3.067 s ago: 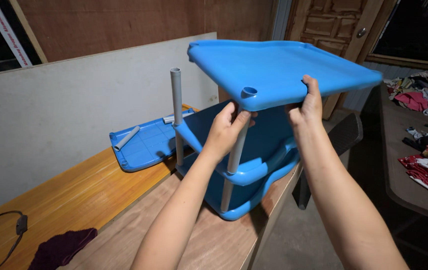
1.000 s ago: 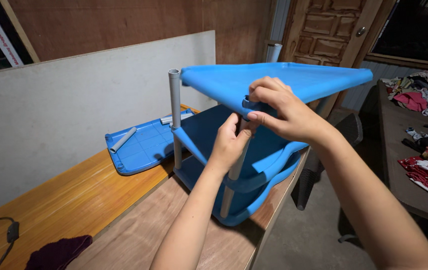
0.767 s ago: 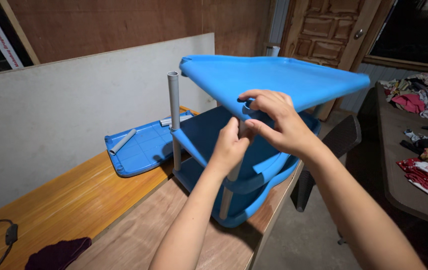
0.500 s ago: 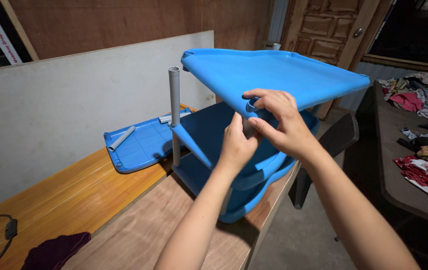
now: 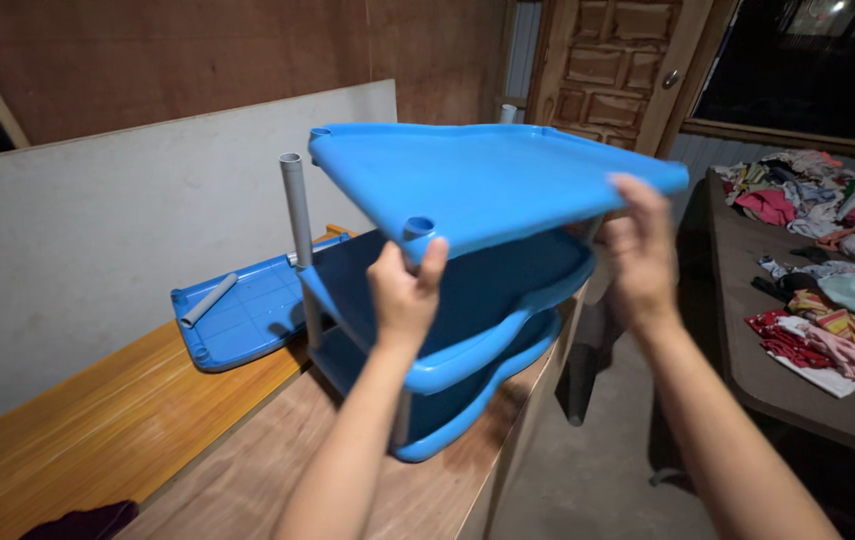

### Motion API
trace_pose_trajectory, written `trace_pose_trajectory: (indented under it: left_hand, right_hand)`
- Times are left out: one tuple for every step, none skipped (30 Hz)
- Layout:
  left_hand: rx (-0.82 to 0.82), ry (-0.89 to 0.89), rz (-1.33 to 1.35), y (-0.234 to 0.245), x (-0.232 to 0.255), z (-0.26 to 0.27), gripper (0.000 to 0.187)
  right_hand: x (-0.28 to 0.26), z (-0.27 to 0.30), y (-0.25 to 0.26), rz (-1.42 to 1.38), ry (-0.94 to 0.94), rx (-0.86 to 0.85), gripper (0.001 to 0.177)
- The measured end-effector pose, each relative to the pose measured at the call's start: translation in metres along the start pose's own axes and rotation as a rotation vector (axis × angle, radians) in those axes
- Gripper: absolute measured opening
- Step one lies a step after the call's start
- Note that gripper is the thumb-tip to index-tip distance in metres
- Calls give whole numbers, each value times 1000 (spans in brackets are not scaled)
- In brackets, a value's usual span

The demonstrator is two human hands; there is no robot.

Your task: The person assembles a blue plastic three-tier shelf by inserting gray cylindrical legs into the corners of each shelf layer. They stack the shelves in sequence, aligning the legs and pressing them into place to form a stable unit.

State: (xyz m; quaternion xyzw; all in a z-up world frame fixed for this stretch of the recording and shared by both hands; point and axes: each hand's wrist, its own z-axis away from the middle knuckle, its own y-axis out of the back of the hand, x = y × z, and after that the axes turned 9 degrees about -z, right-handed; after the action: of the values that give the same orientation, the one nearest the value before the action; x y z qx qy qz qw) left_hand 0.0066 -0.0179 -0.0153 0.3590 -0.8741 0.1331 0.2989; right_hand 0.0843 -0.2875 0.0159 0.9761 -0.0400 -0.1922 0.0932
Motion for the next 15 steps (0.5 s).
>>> trace_pose_trajectory:
  left_hand:
    - [-2,-22,-10,5,-5,-1,55]
    - [-19,-63,-22,11,-11,-3,55]
    - [-36,-100,-35,18,-17,-4,56]
    - [-53,-138,-47,25,-22,-7,56]
    - [-88,-97,-28,32,-28,-13,57]
    - [-123,-57,-8,40,-35,-21,58]
    - [-134,-47,-40,49,-42,-33,60]
    - [-145,-37,-72,57,-48,-44,61]
    - [-182,7,-14,65,-54,-51,64]
    - [-219,51,43,71,-59,-56,67]
    - [-207,113,113,76,-64,-61,65]
    - [-195,175,183,79,-68,-65,62]
    - [-183,236,257,81,-71,-67,60]
    - [-161,234,255,84,-74,-68,58]
    - [-138,232,251,89,-75,-68,56]
  right_hand:
    - [30,0,16,24,-53,109,40]
    - [64,1,34,-9,-89,235,36]
    - [100,4,52,-42,-126,359,34]
    - [137,7,69,-74,-253,426,41]
    - [172,11,84,-105,-383,490,49]
    - [204,15,96,-136,-514,552,57]
    - [233,22,102,-99,-475,485,64]
    - [254,30,103,-61,-435,418,71]
    - [270,35,105,-26,-398,351,79]
    - [280,33,106,-82,-542,315,80]
    - [286,30,104,-136,-686,277,81]
    - [289,27,104,-192,-829,234,82]
    - [292,21,99,-178,-810,172,81]
    - [296,15,89,-164,-790,110,80]
    - [298,8,83,-152,-770,46,79]
